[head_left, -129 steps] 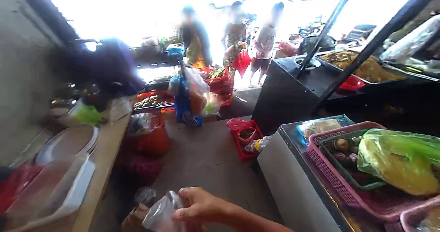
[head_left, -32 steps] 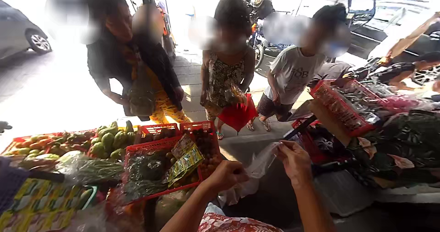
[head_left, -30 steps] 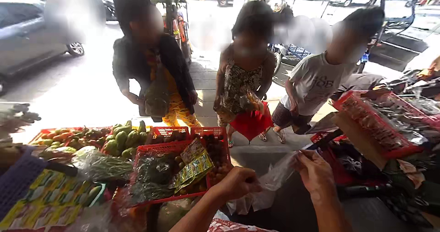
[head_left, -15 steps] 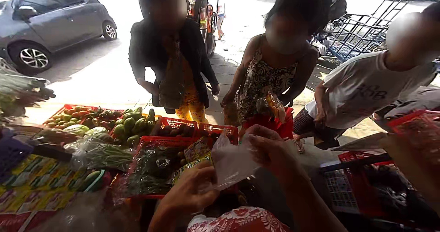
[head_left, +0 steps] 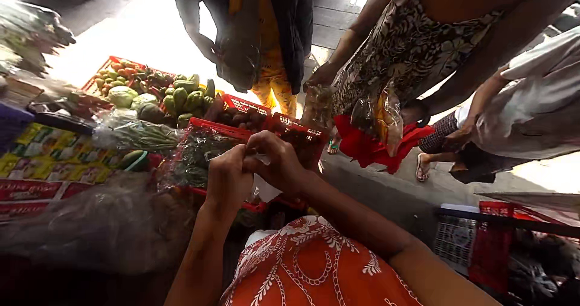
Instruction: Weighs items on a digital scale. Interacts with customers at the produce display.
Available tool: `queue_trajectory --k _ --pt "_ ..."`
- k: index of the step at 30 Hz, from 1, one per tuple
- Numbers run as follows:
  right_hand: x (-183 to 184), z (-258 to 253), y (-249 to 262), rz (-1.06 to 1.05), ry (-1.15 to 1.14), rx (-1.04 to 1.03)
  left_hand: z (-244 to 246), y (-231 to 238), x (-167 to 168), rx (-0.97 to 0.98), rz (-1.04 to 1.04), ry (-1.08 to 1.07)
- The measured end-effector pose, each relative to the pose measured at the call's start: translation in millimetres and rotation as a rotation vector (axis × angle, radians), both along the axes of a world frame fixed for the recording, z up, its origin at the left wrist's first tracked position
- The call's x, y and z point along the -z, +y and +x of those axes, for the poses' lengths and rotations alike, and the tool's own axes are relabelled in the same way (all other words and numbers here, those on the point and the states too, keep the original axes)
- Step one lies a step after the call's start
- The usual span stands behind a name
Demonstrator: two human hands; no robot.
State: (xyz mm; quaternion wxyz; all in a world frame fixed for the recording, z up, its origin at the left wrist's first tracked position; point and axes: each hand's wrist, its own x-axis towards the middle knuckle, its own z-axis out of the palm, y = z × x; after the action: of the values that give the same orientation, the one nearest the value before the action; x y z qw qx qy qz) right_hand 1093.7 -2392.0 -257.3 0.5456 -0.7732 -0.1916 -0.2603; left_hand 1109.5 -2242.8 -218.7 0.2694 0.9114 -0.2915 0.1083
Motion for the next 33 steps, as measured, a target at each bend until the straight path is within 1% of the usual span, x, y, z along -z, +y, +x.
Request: queue_trajectory --k 2,5,8,10,13,15,17,18,19,20,21,22,23,25,27,28,29,30,31,32,33 --pt "22 -1 -8 -0.001 0.045 -0.058 -6 5 3 -0.051 -0.015 0.017" --pt "52 -8 -26 -0.188 0.199 -0.060 -9 15 2 -0.171 -0.094 0.052" --pt "72 -10 -43 -0.308 0.431 -0.040 -11 25 5 -0.271 -0.178 0.009" --pt "72 1 -51 -0.375 0.550 0.000 -9 29 16 -0.336 -0.198 -0.052" --pt "63 32 -58 -0.539 0.728 0.020 -5 42 28 -0.445 -0.211 -0.103" --pt "59 54 -59 -0.501 0.801 -0.019 -1 55 29 -0.507 -0.229 -0.129" --pt "52 72 -52 -0.349 0.901 -0.094 0 67 32 -0.571 -0.236 -0.146" --pt "51 77 -46 -0.210 0.969 -0.142 -2 76 34 -0.601 -0.251 -0.136" --pt "51 80 -37 -0.012 1.038 -0.202 -5 85 37 -0.626 -0.282 -0.113" --pt "52 80 -29 0.232 1.096 -0.274 -10 94 40 -0.638 -0.348 -0.059" --pt "54 79 -23 0.443 1.130 -0.335 -14 102 47 -0.637 -0.469 0.010" --pt "59 78 -17 0.602 1.153 -0.376 -17 106 56 -0.633 -0.639 0.108" --pt "66 77 -11 0.717 1.171 -0.400 -20 107 67 -0.644 -0.846 0.222" --pt "84 76 0 0.903 1.191 -0.432 -21 114 93 -0.662 -1.292 0.481" --pt "107 77 14 1.130 1.206 -0.412 -18 122 123 -0.627 -1.720 0.713" --pt "118 77 22 1.238 1.213 -0.366 -15 123 137 -0.608 -1.858 0.806" --pt "128 77 31 1.311 1.222 -0.316 -13 125 148 -0.586 -1.923 0.885" --pt "136 77 39 1.341 1.231 -0.285 -9 125 156 -0.602 -1.903 0.952" --pt "141 78 43 1.331 1.244 -0.256 -6 124 161 -0.625 -1.830 1.016" --pt "146 79 43 1.260 1.254 -0.235 -1 119 162 -0.675 -1.729 1.068" --pt "150 81 41 1.126 1.267 -0.211 0 115 162 -0.688 -1.619 1.117"
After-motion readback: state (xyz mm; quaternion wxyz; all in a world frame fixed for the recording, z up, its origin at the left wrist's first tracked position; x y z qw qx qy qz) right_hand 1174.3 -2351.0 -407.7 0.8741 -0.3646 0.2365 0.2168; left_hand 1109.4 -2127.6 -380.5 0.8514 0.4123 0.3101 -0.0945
